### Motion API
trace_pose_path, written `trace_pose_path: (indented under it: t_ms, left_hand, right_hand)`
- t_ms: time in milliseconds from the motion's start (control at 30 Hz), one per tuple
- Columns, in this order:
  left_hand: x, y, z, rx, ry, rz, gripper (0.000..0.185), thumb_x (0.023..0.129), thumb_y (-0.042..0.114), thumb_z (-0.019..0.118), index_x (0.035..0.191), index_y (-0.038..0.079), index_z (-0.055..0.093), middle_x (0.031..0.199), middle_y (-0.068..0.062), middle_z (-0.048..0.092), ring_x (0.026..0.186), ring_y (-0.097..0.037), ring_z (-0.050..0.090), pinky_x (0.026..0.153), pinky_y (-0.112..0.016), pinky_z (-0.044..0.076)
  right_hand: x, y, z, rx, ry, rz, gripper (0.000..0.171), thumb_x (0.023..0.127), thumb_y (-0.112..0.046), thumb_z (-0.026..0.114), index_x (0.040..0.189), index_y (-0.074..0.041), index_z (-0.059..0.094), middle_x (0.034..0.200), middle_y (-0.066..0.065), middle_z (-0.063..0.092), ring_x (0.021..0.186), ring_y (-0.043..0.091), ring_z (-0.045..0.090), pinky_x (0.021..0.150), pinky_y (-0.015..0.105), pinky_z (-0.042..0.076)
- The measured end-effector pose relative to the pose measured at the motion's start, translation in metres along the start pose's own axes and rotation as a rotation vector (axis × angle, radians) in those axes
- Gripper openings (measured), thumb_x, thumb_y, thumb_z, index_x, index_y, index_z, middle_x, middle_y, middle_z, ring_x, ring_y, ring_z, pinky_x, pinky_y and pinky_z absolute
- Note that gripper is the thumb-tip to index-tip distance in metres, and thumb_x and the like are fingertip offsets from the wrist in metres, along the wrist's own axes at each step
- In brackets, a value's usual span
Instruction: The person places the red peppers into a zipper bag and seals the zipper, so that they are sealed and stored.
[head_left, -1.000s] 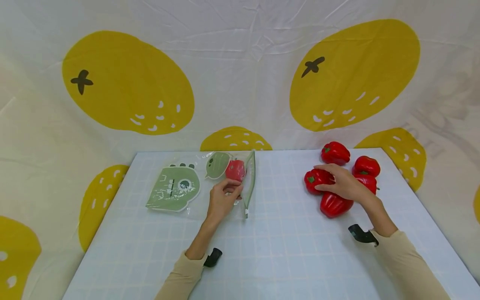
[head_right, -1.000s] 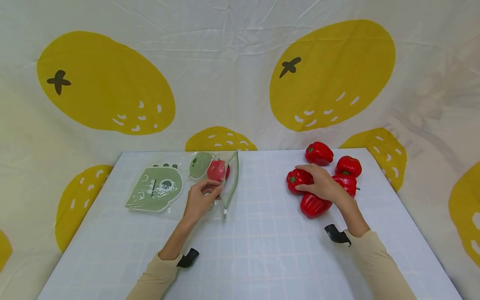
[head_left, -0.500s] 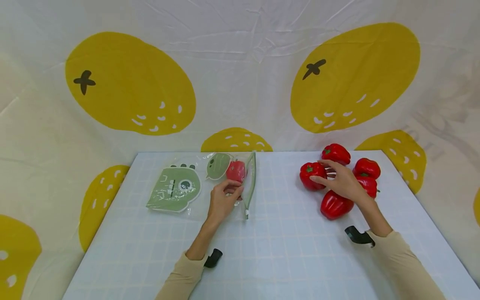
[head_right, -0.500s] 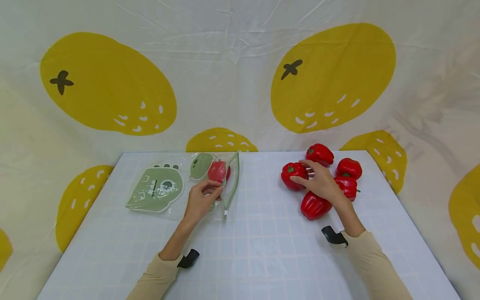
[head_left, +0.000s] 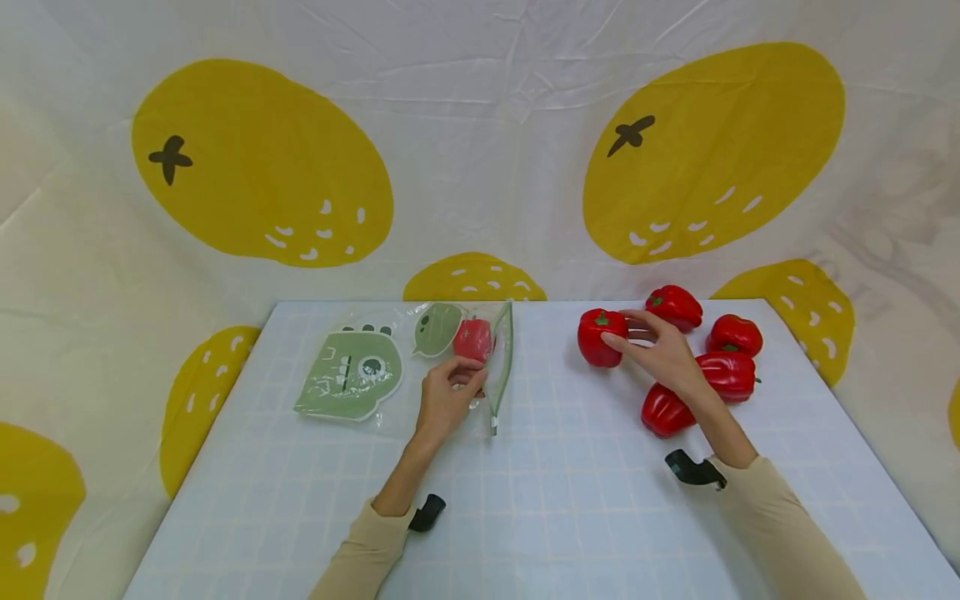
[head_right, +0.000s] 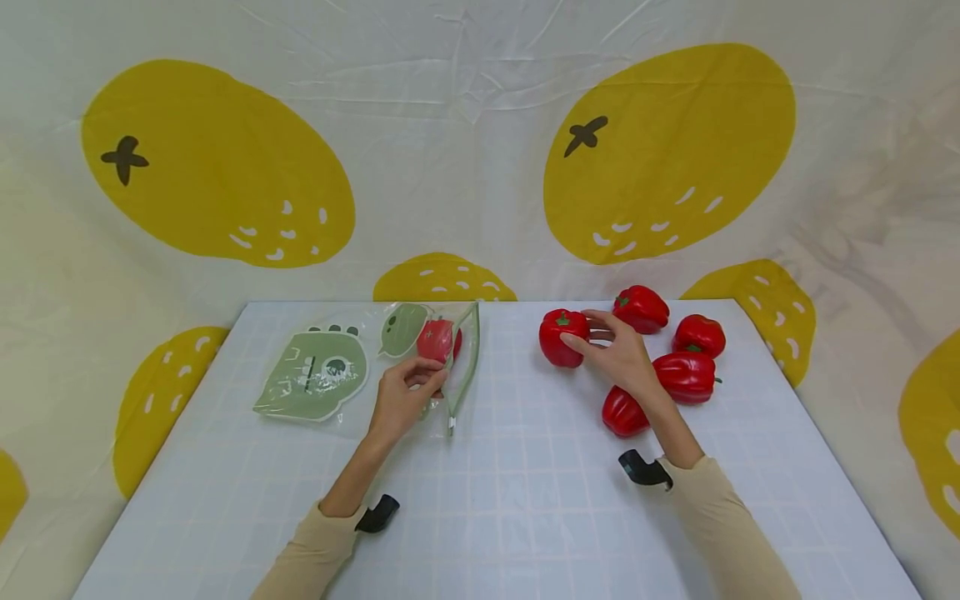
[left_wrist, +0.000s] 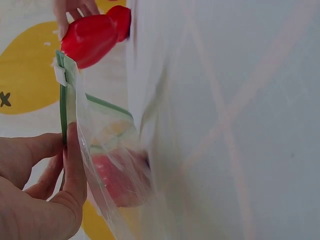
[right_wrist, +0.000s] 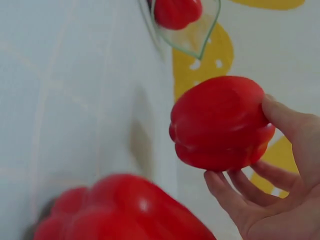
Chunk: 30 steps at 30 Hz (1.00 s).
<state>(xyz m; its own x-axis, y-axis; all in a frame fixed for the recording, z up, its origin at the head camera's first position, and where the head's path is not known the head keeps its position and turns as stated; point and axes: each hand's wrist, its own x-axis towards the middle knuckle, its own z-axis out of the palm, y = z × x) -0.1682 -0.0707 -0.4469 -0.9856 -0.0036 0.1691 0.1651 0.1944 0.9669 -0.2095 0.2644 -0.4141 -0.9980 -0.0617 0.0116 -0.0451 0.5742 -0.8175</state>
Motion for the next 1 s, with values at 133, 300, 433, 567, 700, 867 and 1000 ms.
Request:
trace_pose_path:
  t_ms: [133, 300, 433, 567, 700, 867, 1000]
  left_hand:
    - [-0.006, 0.021, -0.003, -0.018, -0.020, -0.001, 0.018, 0.085, 0.000, 0.068, 0.098, -0.011, 0.064, 0.083, -0.026, 0.066, 0.071, -0.039, 0.065, 0.065, -0.049, 0.055]
    - [-0.009, 0.029, -0.003, -0.017, -0.027, -0.007, 0.018, 0.085, -0.002, 0.067, 0.098, -0.013, 0.063, 0.084, -0.028, 0.065, 0.073, -0.041, 0.064, 0.066, -0.051, 0.055]
    - [-0.008, 0.027, -0.003, -0.016, -0.030, -0.021, 0.018, 0.085, -0.001, 0.067, 0.099, -0.013, 0.063, 0.085, -0.028, 0.065, 0.073, -0.041, 0.065, 0.066, -0.050, 0.055]
    - [-0.003, 0.010, 0.000, -0.016, -0.018, -0.030, 0.018, 0.085, 0.002, 0.069, 0.099, -0.009, 0.065, 0.084, -0.023, 0.067, 0.071, -0.036, 0.066, 0.064, -0.046, 0.056]
    - [0.001, -0.005, 0.002, -0.008, 0.002, -0.034, 0.016, 0.084, 0.007, 0.071, 0.097, -0.002, 0.068, 0.081, -0.016, 0.068, 0.067, -0.027, 0.066, 0.061, -0.040, 0.057]
    - [0.002, -0.006, 0.002, -0.011, 0.012, -0.022, 0.012, 0.084, 0.007, 0.071, 0.094, 0.001, 0.068, 0.079, -0.012, 0.068, 0.064, -0.021, 0.066, 0.060, -0.038, 0.057]
    - [0.002, -0.007, 0.002, -0.006, 0.013, -0.019, 0.011, 0.084, 0.007, 0.071, 0.093, 0.002, 0.068, 0.078, -0.010, 0.068, 0.064, -0.021, 0.065, 0.061, -0.039, 0.057]
  right_hand:
    - [0.003, -0.004, 0.008, 0.071, -0.001, 0.031, 0.075, 0.081, -0.052, 0.068, 0.142, -0.019, 0.041, 0.138, 0.011, 0.048, 0.123, 0.032, 0.047, 0.091, 0.052, 0.048]
    - [0.005, -0.010, 0.019, 0.142, 0.013, 0.065, 0.078, 0.078, -0.056, 0.068, 0.142, -0.021, 0.041, 0.138, 0.008, 0.048, 0.124, 0.030, 0.046, 0.093, 0.050, 0.047]
    - [0.006, -0.014, 0.028, 0.181, 0.018, 0.101, 0.079, 0.077, -0.057, 0.068, 0.142, -0.022, 0.040, 0.140, 0.008, 0.047, 0.125, 0.030, 0.046, 0.095, 0.050, 0.046]
    - [0.005, -0.019, 0.037, 0.245, 0.008, 0.138, 0.082, 0.077, -0.058, 0.069, 0.144, -0.022, 0.038, 0.141, 0.008, 0.045, 0.126, 0.030, 0.045, 0.096, 0.051, 0.044]
    - [0.008, -0.021, 0.048, 0.302, 0.000, 0.167, 0.083, 0.075, -0.060, 0.069, 0.143, -0.023, 0.039, 0.141, 0.006, 0.045, 0.126, 0.028, 0.044, 0.097, 0.050, 0.044]
    - [0.014, -0.023, 0.063, 0.361, -0.011, 0.194, 0.084, 0.072, -0.061, 0.071, 0.141, -0.023, 0.041, 0.139, 0.004, 0.046, 0.125, 0.025, 0.045, 0.096, 0.047, 0.046]
    - [0.017, -0.025, 0.075, 0.417, -0.010, 0.181, 0.083, 0.073, -0.058, 0.071, 0.140, -0.020, 0.042, 0.137, 0.006, 0.047, 0.123, 0.025, 0.048, 0.094, 0.044, 0.048]
